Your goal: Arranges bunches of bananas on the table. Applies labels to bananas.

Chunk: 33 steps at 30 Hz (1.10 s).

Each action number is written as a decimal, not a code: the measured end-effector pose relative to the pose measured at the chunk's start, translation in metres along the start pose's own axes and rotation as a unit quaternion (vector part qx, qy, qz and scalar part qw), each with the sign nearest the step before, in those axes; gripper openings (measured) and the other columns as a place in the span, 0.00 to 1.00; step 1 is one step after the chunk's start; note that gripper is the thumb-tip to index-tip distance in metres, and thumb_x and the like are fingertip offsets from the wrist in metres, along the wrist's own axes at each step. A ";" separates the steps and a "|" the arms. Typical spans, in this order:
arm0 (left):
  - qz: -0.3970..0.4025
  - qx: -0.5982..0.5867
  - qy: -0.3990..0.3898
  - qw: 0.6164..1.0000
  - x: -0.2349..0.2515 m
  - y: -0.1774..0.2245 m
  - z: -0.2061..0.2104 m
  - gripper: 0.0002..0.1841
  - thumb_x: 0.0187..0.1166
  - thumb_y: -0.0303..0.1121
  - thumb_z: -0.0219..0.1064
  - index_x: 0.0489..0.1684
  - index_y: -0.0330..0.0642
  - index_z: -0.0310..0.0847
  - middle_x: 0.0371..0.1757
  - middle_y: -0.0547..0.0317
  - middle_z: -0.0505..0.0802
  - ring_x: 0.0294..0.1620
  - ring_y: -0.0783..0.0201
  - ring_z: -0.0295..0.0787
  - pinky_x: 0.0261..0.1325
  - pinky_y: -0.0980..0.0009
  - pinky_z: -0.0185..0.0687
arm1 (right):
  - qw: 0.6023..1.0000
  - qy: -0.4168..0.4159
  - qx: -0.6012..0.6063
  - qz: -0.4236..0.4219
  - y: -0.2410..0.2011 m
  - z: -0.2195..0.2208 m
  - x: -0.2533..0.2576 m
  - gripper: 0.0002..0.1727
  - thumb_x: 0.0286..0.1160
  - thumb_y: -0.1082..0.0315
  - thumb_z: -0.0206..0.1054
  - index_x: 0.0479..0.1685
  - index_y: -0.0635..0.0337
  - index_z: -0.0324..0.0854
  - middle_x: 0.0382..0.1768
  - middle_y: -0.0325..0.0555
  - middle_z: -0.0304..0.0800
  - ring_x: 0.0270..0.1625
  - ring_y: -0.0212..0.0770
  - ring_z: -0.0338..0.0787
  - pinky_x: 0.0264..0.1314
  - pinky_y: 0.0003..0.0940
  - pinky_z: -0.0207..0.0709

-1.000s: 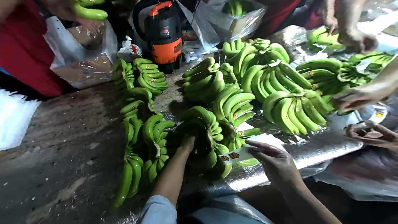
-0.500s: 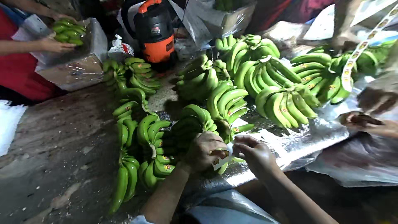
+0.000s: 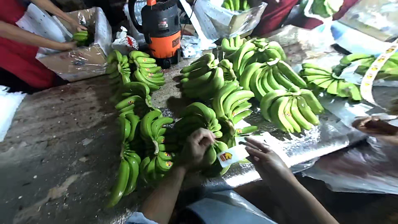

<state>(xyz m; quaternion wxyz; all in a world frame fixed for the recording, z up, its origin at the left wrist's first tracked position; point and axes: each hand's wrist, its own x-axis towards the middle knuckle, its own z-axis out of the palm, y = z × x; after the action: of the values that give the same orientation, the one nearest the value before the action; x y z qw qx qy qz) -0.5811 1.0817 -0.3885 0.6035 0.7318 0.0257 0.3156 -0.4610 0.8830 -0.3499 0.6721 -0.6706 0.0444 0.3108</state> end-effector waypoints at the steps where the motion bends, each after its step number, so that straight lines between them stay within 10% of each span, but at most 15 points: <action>1: -0.077 0.032 -0.009 0.996 0.004 -0.003 -0.014 0.08 0.82 0.24 0.63 0.44 0.24 0.83 0.47 0.44 0.92 0.52 0.63 0.91 0.61 0.68 0.87 | 1.000 0.001 -0.011 -0.020 0.001 -0.007 0.002 0.17 0.80 0.82 0.56 0.65 0.64 0.76 0.45 0.40 0.92 0.36 0.28 0.90 0.39 0.22 0.85; 5: -0.275 0.204 -0.213 0.915 0.011 -0.039 -0.039 0.14 0.87 0.23 0.57 0.64 0.30 0.82 0.66 0.39 0.88 0.70 0.50 0.85 0.78 0.56 0.75 | 0.995 0.004 -0.042 -0.090 0.002 -0.021 0.005 0.11 0.79 0.78 0.56 0.48 0.63 0.85 0.35 0.36 0.93 0.28 0.27 0.87 0.34 0.22 0.84; 12: -0.249 0.313 -0.427 0.811 0.013 -0.063 -0.020 0.17 0.82 0.22 0.64 0.66 0.23 0.78 0.66 0.28 0.87 0.74 0.35 0.81 0.81 0.44 0.69 | 0.966 0.009 -0.193 -0.173 0.010 -0.025 0.006 0.31 0.47 0.80 0.74 0.61 0.62 0.78 0.48 0.41 0.86 0.37 0.28 0.88 0.38 0.26 0.87; 16: -0.233 0.281 -0.462 0.808 0.016 -0.063 -0.017 0.14 0.81 0.15 0.60 0.62 0.19 0.77 0.63 0.25 0.87 0.70 0.33 0.83 0.77 0.43 0.71 | 0.966 -0.018 -0.170 -0.191 0.011 -0.027 0.001 0.21 0.54 0.83 0.69 0.52 0.64 0.87 0.47 0.37 0.94 0.43 0.26 0.92 0.45 0.23 0.87; 25: -0.390 0.283 -0.387 0.786 0.008 -0.052 -0.003 0.18 0.90 0.21 0.50 0.72 0.17 0.71 0.76 0.22 0.78 0.81 0.32 0.72 0.84 0.44 0.64 | 0.974 -0.013 -0.148 -0.168 0.008 -0.012 -0.005 0.37 0.66 0.79 0.67 0.83 0.61 0.69 0.52 0.41 0.94 0.36 0.31 0.94 0.37 0.26 0.90; 29: -0.364 0.342 -0.238 0.833 0.007 -0.053 -0.004 0.25 0.88 0.24 0.52 0.86 0.36 0.66 0.71 0.33 0.86 0.76 0.38 0.81 0.80 0.44 0.71 | 0.979 -0.013 -0.150 -0.138 0.010 -0.004 -0.007 0.24 0.76 0.77 0.62 0.73 0.63 0.79 0.49 0.44 0.96 0.35 0.34 0.95 0.34 0.30 0.90; 33: -0.091 0.180 -0.032 0.979 -0.004 -0.035 0.006 0.08 0.72 0.28 0.74 0.44 0.34 0.92 0.48 0.46 0.95 0.57 0.52 0.91 0.67 0.54 0.83 | 0.981 -0.002 -0.159 -0.108 0.012 0.001 -0.007 0.19 0.80 0.78 0.57 0.67 0.66 0.80 0.44 0.44 0.95 0.31 0.33 0.93 0.31 0.28 0.88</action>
<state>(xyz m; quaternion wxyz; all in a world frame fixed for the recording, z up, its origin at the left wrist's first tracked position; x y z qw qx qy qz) -0.5689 1.0842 -0.4224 0.4888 0.8327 0.1290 0.2261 -0.4726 0.8799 -0.3569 0.5865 -0.7691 -0.0802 0.2410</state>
